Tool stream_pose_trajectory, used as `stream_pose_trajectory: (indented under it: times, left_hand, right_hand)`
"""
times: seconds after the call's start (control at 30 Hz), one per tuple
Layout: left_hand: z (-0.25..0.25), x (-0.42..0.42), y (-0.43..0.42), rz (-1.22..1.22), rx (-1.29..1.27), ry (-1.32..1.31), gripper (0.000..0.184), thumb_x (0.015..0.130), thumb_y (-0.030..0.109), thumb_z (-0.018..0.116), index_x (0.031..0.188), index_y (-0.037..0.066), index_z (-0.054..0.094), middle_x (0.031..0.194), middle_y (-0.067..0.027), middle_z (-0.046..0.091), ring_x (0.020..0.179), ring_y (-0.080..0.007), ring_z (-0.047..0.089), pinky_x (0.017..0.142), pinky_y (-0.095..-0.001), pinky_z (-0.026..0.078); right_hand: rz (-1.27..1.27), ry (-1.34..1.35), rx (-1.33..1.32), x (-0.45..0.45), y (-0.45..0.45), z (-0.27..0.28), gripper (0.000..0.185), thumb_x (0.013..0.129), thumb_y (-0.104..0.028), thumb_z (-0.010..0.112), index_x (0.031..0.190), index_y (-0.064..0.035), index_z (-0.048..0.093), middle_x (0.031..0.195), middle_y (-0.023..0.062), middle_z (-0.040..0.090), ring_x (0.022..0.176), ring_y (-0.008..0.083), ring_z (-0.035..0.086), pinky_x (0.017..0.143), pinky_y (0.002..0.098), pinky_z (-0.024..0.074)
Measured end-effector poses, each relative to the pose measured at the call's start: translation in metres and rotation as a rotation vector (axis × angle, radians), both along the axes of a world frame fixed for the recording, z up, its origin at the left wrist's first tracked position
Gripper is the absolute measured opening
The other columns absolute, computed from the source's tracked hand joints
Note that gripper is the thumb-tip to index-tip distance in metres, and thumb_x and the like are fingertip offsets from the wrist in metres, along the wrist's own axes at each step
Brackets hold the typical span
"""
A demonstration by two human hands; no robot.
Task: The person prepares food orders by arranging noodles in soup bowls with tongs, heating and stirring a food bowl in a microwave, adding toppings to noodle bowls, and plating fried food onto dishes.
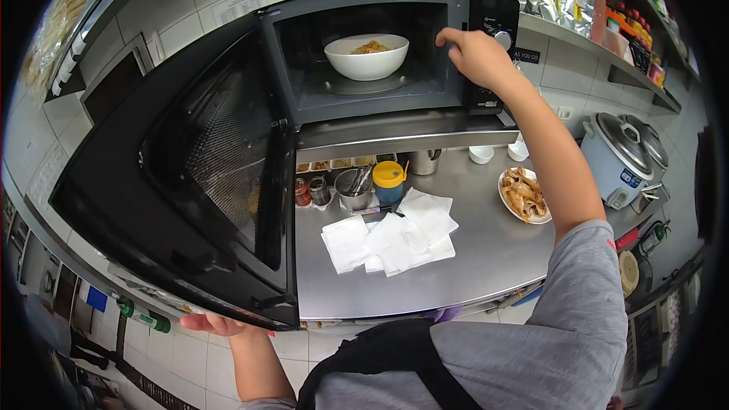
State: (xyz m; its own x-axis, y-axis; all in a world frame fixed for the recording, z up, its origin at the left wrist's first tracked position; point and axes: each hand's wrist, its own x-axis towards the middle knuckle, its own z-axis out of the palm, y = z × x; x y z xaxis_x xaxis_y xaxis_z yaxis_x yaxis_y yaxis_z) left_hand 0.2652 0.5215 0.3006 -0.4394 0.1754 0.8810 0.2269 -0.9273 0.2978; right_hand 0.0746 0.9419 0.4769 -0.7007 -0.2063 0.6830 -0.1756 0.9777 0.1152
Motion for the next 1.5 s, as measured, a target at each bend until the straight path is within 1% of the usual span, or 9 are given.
stream_pose_trajectory:
  times: [0.17, 0.37, 0.47, 0.63, 0.73, 1.27, 1.37, 1.43, 1.5]
  left_hand:
    - [-0.003, -0.002, -0.007, 0.035, -0.017, 0.008, 0.056, 0.093, 0.053, 0.051, 0.056, 0.011, 0.049, 0.084, -0.0045, 0.063, 0.080, -0.0196, 0.062, 0.077, -0.0392, 0.053]
    - [-0.011, -0.009, 0.006, -0.021, -0.043, 0.086, 0.055, 0.092, 0.054, 0.051, 0.058, 0.011, 0.050, 0.084, -0.0050, 0.063, 0.081, -0.0209, 0.062, 0.075, -0.0389, 0.052]
    - [-0.016, -0.037, 0.027, -0.072, -0.225, 0.309, 0.046, 0.089, 0.053, 0.056, 0.069, 0.012, 0.060, 0.089, -0.0099, 0.061, 0.085, -0.0241, 0.059, 0.076, -0.0385, 0.047]
    - [0.032, -0.054, 0.124, 0.117, -0.755, 0.337, 0.023, 0.079, 0.030, 0.070, 0.085, 0.009, 0.065, 0.107, -0.0159, 0.059, 0.105, -0.0304, 0.053, 0.092, -0.0400, 0.038]
    - [0.050, -0.091, 0.191, 0.313, -0.924, 0.492, 0.020, 0.082, 0.011, 0.065, 0.100, 0.009, 0.057, 0.118, -0.0100, 0.052, 0.117, -0.0262, 0.047, 0.103, -0.0387, 0.032]
    - [0.066, -0.184, 0.300, 0.792, -1.040, 0.328, 0.019, 0.086, 0.021, 0.064, 0.100, 0.013, 0.055, 0.106, -0.0077, 0.051, 0.105, -0.0237, 0.049, 0.092, -0.0318, 0.038]
    - [0.067, -0.188, 0.303, 0.842, -1.101, 0.313, 0.019, 0.086, 0.021, 0.064, 0.099, 0.013, 0.053, 0.112, -0.0062, 0.050, 0.108, -0.0213, 0.045, 0.096, -0.0305, 0.033]
    - [0.067, -0.192, 0.307, 0.864, -1.144, 0.313, 0.021, 0.085, 0.023, 0.065, 0.099, 0.014, 0.053, 0.114, -0.0077, 0.049, 0.114, -0.0236, 0.044, 0.099, -0.0318, 0.032]
    - [0.058, -0.187, 0.308, 0.904, -1.131, 0.321, 0.027, 0.081, 0.024, 0.069, 0.101, 0.013, 0.054, 0.109, -0.0142, 0.049, 0.108, -0.0317, 0.049, 0.093, -0.0362, 0.040]
  right_hand:
    - [0.349, -0.362, -0.372, 0.070, -0.011, -0.055, 0.040, 0.083, -0.004, 0.054, 0.122, -0.0103, 0.056, 0.097, 0.0176, 0.067, 0.086, 0.0276, 0.067, 0.078, 0.0370, 0.0508]
    - [0.373, -0.977, -1.066, 0.121, 0.011, -0.232, 0.029, 0.095, -0.034, 0.056, 0.080, -0.0122, 0.067, 0.065, -0.0079, 0.052, 0.061, 0.0021, 0.041, 0.056, 0.0216, 0.0367]
    - [0.177, -0.751, -1.113, 0.138, -0.001, -0.375, 0.029, 0.094, -0.030, 0.057, 0.081, -0.0066, 0.067, 0.065, 0.0017, 0.057, 0.065, 0.0128, 0.052, 0.064, 0.0288, 0.0434]
    - [0.299, -0.396, -0.773, 0.180, -0.026, -0.487, 0.017, 0.086, -0.015, 0.059, 0.098, -0.0073, 0.069, 0.105, 0.0147, 0.062, 0.096, 0.0318, 0.057, 0.084, 0.0385, 0.0467]
    - [0.345, -0.426, -0.488, 0.198, -0.034, -0.466, 0.024, 0.085, -0.014, 0.060, 0.108, -0.0086, 0.066, 0.111, 0.0106, 0.061, 0.100, 0.0297, 0.055, 0.088, 0.0381, 0.0452]
    - [0.367, -0.403, -0.450, 0.196, -0.029, -0.473, 0.025, 0.087, -0.010, 0.057, 0.110, -0.0034, 0.063, 0.111, 0.0104, 0.062, 0.099, 0.0282, 0.057, 0.087, 0.0377, 0.0457]
    - [0.414, -0.295, -0.668, 0.185, -0.025, -0.474, 0.026, 0.091, -0.008, 0.052, 0.115, -0.0025, 0.060, 0.103, 0.0123, 0.062, 0.090, 0.0260, 0.059, 0.082, 0.0358, 0.0476]
    - [0.329, -0.320, -1.129, 0.166, -0.014, -0.431, 0.028, 0.095, -0.006, 0.045, 0.120, -0.0014, 0.056, 0.092, 0.0112, 0.060, 0.080, 0.0207, 0.059, 0.075, 0.0322, 0.0485]
    - [0.336, -0.101, -1.103, 0.133, -0.002, -0.358, 0.026, 0.098, -0.010, 0.042, 0.119, 0.0003, 0.055, 0.080, 0.0093, 0.057, 0.070, 0.0198, 0.056, 0.068, 0.0315, 0.0462]
